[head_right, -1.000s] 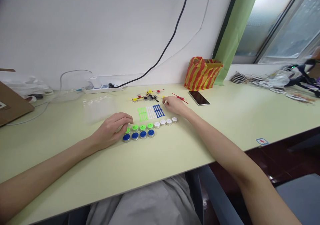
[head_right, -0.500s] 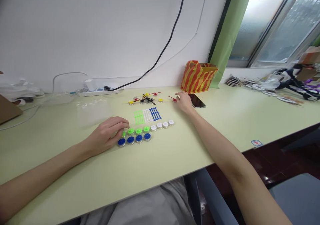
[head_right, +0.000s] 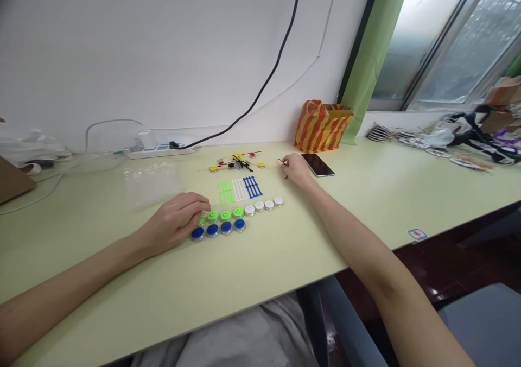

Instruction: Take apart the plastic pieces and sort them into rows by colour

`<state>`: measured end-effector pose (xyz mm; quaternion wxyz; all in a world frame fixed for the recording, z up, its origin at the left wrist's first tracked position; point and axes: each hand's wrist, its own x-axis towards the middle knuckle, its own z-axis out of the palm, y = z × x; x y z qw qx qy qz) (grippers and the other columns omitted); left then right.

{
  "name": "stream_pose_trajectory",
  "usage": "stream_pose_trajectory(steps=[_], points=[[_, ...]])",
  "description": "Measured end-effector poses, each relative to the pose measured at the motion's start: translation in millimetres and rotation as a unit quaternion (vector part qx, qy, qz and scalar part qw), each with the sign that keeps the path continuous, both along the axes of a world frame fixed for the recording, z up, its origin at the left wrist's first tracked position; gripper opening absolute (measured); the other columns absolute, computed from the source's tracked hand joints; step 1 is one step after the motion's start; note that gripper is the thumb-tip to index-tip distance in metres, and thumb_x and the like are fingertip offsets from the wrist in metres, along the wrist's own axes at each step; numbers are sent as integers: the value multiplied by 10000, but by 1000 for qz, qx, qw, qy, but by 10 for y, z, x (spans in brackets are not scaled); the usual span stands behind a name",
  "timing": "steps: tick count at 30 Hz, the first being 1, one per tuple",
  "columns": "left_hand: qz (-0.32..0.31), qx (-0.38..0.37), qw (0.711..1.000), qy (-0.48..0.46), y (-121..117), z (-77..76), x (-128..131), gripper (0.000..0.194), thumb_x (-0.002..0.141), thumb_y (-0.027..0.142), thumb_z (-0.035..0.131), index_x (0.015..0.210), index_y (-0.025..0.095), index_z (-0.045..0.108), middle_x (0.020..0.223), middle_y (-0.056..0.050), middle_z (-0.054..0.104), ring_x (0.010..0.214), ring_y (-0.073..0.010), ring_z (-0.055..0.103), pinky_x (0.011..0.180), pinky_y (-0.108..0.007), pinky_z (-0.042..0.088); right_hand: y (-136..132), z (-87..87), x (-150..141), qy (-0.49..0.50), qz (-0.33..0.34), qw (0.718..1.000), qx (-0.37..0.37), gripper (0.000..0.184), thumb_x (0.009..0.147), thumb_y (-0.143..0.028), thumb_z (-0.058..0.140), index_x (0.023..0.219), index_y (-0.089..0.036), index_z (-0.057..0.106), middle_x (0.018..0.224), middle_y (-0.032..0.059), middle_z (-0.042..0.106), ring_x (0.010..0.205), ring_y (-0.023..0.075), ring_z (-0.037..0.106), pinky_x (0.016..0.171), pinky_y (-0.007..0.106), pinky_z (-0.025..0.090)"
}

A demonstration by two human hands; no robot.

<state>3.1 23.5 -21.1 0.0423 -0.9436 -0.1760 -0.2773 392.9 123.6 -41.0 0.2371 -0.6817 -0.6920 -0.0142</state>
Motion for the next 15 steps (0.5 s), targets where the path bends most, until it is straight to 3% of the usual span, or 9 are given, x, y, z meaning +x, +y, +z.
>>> stream_pose_trajectory(steps=[9,15], points=[[-8,11,1000,-2,4,-14,1,232,970,62,437,1094,175,598,1051,-86,684,972,-210,626,832,-359,491,-9,-14,3,81,-45,995,19,152,887,-170,615,965,-158,745,905,87,733,783,187,642,763,286,435],[1,28,1000,-8,-5,-5,2,227,964,64,448,1079,177,608,1034,-83,692,963,-214,639,840,-364,491,-21,103,-77,127,-46,984,120,94,899,-218,606,916,-171,685,901,87,737,834,219,641,761,322,439]])
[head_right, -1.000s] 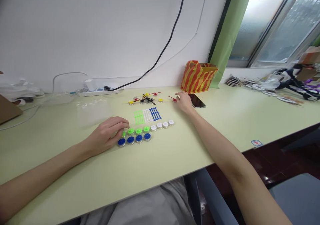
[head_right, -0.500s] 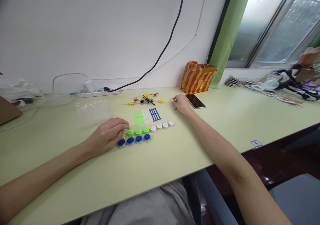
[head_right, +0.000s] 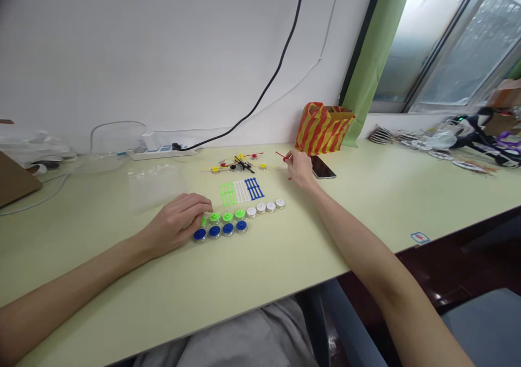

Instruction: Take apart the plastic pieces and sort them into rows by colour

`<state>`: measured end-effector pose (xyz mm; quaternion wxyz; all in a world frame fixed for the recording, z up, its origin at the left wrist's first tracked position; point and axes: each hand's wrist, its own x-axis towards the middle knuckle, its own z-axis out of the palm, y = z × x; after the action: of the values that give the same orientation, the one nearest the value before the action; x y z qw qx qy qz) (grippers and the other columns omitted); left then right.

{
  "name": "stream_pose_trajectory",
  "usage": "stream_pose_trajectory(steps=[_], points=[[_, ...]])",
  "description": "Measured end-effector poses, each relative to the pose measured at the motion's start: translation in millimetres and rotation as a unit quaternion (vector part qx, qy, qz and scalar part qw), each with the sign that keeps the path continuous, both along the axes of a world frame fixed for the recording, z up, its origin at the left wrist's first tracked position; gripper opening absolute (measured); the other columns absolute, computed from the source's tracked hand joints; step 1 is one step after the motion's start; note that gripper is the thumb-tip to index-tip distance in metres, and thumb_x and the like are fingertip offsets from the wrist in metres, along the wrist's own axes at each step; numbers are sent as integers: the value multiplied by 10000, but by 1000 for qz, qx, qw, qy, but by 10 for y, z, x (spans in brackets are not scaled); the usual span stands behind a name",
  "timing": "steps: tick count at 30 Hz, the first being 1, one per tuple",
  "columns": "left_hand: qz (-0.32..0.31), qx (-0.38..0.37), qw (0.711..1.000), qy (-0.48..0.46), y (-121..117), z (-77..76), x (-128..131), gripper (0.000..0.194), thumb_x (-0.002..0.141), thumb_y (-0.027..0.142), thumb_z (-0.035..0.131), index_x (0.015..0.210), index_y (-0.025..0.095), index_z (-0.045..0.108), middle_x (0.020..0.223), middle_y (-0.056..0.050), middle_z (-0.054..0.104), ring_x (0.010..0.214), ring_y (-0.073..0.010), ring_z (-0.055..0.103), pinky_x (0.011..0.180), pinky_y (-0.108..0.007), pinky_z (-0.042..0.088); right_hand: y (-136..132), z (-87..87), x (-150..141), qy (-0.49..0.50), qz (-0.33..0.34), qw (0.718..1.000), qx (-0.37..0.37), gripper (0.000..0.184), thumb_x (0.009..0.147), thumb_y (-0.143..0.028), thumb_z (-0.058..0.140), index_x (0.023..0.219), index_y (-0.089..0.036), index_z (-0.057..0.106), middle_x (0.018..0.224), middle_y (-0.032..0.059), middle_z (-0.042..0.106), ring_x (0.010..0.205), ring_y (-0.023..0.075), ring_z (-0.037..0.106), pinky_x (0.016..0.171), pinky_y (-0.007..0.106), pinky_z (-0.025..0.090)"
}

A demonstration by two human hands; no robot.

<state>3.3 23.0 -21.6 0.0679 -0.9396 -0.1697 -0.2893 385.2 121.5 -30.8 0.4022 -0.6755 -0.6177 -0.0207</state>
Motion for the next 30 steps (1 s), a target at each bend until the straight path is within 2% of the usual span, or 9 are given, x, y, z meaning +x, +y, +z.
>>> stream_pose_trajectory(steps=[2,5,7,9,12,14,19,23,30], points=[[18,11,1000,-19,-10,3,10,220,964,66,453,1071,176,610,1022,-80,696,953,-213,645,847,-367,491,-67,90,-116,45,18,997,52,85,904,-227,586,932,-179,649,866,75,735,820,215,651,765,327,454],[47,14,997,-57,-35,4,35,197,977,85,462,1082,174,603,1001,-70,697,941,-209,650,850,-367,489,-284,243,-450,124,120,981,89,68,892,-243,579,937,-193,587,798,48,727,753,197,669,722,314,477],[67,0,995,-78,-61,3,55,174,994,120,480,1119,175,589,1002,-64,692,954,-210,644,861,-372,486,-502,331,-753,181,234,953,65,76,885,-255,584,921,-204,540,775,34,723,715,186,684,683,298,493],[89,-20,991,-95,-93,1,75,194,1008,174,514,1194,179,566,1031,-64,685,979,-215,634,884,-384,482,-745,392,-1058,208,330,920,29,106,872,-245,614,902,-213,517,759,16,720,750,185,706,720,298,511],[110,-53,986,-113,-151,6,101,380,1006,266,576,1366,189,483,1103,-77,671,1026,-228,623,921,-400,477,-1062,437,-1400,224,445,867,-31,107,898,-245,619,898,-214,517,788,10,722,766,178,710,742,303,520],[108,-71,984,-121,-194,17,112,471,1002,307,602,1426,194,433,1147,-90,663,1049,-232,618,922,-395,474,-1200,442,-1522,235,494,834,-68,103,924,-271,625,921,-209,543,859,23,726,817,177,710,799,321,525],[77,-110,981,-138,-289,55,115,263,1005,327,608,1227,203,543,1077,-70,665,992,-211,605,871,-357,453,-1317,399,-1590,241,537,797,-134,164,934,-324,674,896,-197,577,888,26,697,849,165,664,858,318,513],[55,-121,978,-160,-307,55,114,154,984,309,642,1051,190,571,969,-46,665,950,-200,599,852,-339,446,-1321,373,-1574,229,516,808,-168,168,959,-338,648,891,-190,607,869,25,678,844,160,645,806,285,506],[-1,-91,986,-140,-202,156,44,159,1032,308,548,1055,157,594,940,-79,704,924,-206,634,817,-337,470,-1264,385,-1550,224,526,795,-203,193,972,-356,639,890,-181,625,832,18,670,769,134,602,736,246,471]])
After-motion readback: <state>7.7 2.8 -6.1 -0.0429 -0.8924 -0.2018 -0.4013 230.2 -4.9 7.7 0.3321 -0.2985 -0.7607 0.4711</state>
